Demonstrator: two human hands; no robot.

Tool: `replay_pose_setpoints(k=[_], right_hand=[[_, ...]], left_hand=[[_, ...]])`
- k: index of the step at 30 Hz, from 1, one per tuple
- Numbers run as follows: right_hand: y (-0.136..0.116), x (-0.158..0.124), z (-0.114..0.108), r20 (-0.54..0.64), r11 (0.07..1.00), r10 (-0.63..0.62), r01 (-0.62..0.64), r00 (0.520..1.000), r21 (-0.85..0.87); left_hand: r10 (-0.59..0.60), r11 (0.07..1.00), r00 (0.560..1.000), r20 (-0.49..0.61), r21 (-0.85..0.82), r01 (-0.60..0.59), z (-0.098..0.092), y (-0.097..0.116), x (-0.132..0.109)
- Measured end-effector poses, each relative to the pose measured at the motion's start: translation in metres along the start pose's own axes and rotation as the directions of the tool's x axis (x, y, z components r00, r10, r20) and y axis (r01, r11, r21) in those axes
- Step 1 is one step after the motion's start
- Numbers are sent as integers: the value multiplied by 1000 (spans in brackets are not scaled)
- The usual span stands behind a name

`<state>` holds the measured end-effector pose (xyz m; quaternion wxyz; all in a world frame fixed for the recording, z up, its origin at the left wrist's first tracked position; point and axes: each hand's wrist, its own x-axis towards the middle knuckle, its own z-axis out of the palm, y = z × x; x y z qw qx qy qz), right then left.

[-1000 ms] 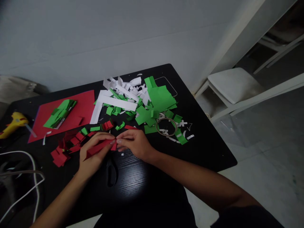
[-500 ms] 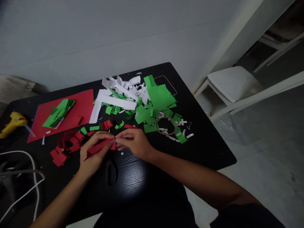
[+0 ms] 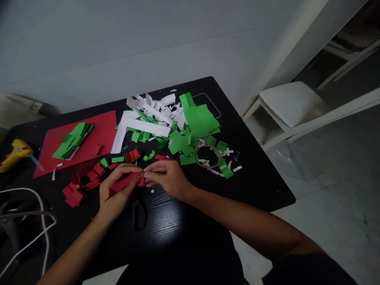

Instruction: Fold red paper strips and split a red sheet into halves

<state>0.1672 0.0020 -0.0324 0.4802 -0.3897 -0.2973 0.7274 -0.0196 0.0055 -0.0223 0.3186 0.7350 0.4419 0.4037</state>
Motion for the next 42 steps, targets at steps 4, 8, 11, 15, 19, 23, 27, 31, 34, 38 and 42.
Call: replay_pose_setpoints(k=[4,8,11,15,19,23,27,31,34,38,42], right_hand=[[0,0,0,-7,1000,-2,2,1000,-5],[-1,-1,0,-7,1000,1,-1,1000,-12],[-2,-2,1,-2,1000,-1,1,1000,-9],[-2,-2,1,-2,1000,-1,1,1000,-3],[-2,-3,1,-13,1000,10,-10,1000,-12],[-4,-4,2,-15,1000,15,-16,1000,-21],[-6,-6,3,-29,999,20,-21,999,-30],[-5,-5,3,-38,999,16,-17,999,-33],[-4,-5,3,-47,999,20,-21,999,-36],[-3,-5,3,-66,999,23,-25,998,-33],[-4,-5,3,-84,998,29,-33,996,-48]], left_hand=[[7,1000,1000,5,4,-8,0,0,0],[14,1000,1000,5,7,-14,-1,1,0],[5,1000,1000,3,4,-5,-1,1,0],[5,1000,1000,-6,2,-5,-1,1,0],[0,1000,1000,-18,11,0,0,2,0],[-1,1000,1000,-30,25,2,0,3,0],[27,999,999,-29,37,-25,0,5,1],[68,996,998,-5,57,-67,0,5,1],[83,995,997,8,55,-83,-1,5,0],[60,997,998,-10,41,-60,0,3,-2],[13,999,999,-43,45,-11,3,2,-3]])
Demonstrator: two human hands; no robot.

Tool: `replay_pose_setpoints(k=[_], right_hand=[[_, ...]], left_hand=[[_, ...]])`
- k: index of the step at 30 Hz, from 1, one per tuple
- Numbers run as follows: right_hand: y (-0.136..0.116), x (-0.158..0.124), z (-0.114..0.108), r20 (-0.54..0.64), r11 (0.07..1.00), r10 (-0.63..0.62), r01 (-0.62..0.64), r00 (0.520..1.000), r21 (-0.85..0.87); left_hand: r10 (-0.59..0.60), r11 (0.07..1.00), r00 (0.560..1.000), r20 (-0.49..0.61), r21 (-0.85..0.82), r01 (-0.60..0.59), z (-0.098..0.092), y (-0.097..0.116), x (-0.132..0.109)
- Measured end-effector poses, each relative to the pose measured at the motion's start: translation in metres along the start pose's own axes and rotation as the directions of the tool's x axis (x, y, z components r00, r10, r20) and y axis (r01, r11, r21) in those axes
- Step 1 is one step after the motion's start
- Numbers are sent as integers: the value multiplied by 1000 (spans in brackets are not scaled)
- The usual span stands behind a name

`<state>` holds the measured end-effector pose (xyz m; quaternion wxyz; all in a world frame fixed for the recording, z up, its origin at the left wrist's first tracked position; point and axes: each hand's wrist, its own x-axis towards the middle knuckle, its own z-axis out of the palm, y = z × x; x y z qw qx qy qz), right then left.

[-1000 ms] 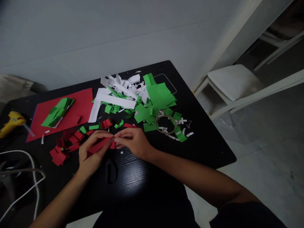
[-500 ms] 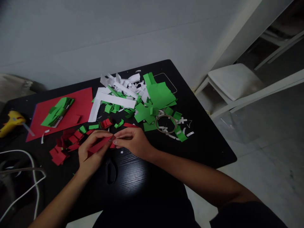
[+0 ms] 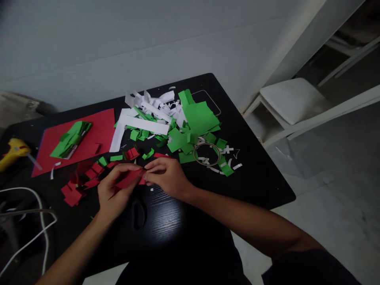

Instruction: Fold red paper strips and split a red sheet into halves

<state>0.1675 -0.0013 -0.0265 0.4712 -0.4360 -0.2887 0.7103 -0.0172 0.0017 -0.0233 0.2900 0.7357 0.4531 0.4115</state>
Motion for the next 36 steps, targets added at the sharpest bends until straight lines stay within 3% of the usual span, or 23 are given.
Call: replay_pose_setpoints(k=[6,16,28,36], right_hand=[[-5,-1,0,-13,1000,2,-2,1000,-8],[-5,0,1,-10,1000,-12,12,1000,-15],[1,-1,-2,-13,990,-61,59,998,-128],[-1,-2,0,-4,990,-90,89,996,-110]], left_hand=[[-65,998,997,-37,13,65,4,3,1],[67,998,997,27,13,-68,-2,2,4],[-5,1000,1000,-12,-26,4,1,7,6],[-33,999,999,-9,-22,33,1,7,4]])
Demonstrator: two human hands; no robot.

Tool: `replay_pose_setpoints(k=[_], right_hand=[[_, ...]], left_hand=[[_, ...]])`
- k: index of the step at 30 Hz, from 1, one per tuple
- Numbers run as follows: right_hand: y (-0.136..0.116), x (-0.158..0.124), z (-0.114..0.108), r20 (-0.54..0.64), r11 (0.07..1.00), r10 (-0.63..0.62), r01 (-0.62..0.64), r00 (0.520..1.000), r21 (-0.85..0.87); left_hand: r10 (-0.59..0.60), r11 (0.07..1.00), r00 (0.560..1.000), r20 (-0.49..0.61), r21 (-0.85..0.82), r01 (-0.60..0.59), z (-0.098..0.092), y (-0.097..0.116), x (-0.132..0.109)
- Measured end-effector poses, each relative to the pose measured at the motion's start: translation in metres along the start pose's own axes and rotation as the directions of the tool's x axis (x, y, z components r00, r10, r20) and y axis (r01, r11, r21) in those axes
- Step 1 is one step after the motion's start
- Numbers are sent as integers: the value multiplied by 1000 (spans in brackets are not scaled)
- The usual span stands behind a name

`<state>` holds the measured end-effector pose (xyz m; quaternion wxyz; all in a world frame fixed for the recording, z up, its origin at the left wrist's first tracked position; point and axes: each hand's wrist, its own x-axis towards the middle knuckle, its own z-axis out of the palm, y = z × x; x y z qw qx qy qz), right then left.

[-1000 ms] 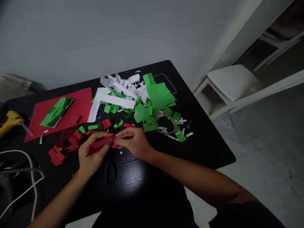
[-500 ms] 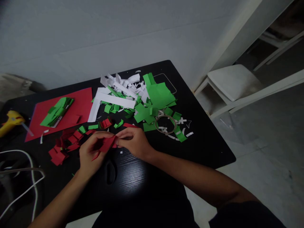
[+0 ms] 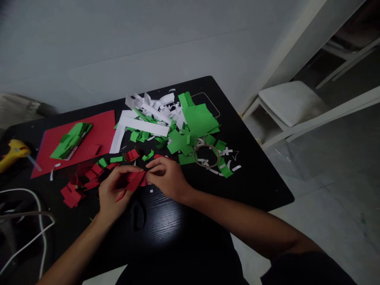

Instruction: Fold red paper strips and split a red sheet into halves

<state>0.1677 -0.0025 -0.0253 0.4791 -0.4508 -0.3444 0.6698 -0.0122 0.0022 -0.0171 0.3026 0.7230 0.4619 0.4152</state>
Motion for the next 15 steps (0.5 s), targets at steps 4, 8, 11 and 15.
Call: replay_pose_setpoints(k=[4,8,11,15], right_hand=[[1,2,-2,-47,999,-17,15,999,-50],[0,2,-2,-65,991,-36,27,997,-134],[0,1,-2,-44,984,-56,47,997,-170],[2,1,-3,-28,979,-89,82,996,-184]], left_hand=[[75,994,997,32,76,-77,0,-2,-1],[109,989,992,69,93,-115,0,-4,-3],[108,988,991,79,99,-115,0,-5,-4],[137,985,985,103,94,-146,-1,-5,-4]])
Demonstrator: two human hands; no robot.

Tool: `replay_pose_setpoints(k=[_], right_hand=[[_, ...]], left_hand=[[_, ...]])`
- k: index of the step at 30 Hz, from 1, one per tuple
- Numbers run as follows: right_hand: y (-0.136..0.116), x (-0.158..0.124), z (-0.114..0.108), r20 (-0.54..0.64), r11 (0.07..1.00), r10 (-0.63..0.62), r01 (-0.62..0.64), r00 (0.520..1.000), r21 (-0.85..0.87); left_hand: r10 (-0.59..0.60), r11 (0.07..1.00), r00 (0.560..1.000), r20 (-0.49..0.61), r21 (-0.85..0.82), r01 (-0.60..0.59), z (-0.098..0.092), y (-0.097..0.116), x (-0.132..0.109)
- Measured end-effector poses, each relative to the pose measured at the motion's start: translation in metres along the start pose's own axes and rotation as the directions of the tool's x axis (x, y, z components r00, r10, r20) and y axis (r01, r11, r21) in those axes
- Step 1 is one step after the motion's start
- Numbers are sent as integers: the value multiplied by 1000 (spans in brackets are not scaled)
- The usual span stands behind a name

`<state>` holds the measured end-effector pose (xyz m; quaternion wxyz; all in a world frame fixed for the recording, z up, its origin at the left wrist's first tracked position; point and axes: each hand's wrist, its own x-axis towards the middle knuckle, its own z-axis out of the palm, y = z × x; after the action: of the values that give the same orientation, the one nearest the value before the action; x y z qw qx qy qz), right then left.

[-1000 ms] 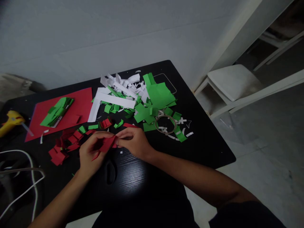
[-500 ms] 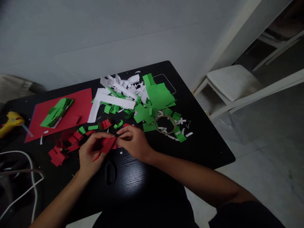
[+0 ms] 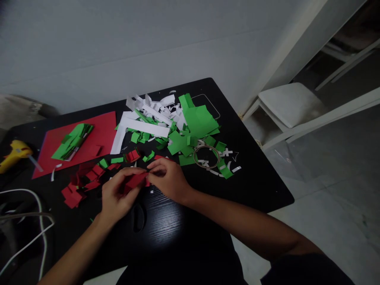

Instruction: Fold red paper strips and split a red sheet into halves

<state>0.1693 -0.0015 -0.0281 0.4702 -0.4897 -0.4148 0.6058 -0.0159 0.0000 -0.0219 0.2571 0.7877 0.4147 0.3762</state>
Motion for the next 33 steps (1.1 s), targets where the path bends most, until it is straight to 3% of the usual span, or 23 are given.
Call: replay_pose_setpoints(k=[12,22,33], right_hand=[[5,4,-3,1,999,-28,28,1000,38],[5,9,-5,8,991,22,-23,1000,132],[-5,7,-7,75,942,150,-166,986,291]], left_hand=[[95,995,991,96,14,-97,-3,3,1],[60,998,995,78,28,-63,-2,2,2],[8,998,999,40,68,-11,-2,0,3]])
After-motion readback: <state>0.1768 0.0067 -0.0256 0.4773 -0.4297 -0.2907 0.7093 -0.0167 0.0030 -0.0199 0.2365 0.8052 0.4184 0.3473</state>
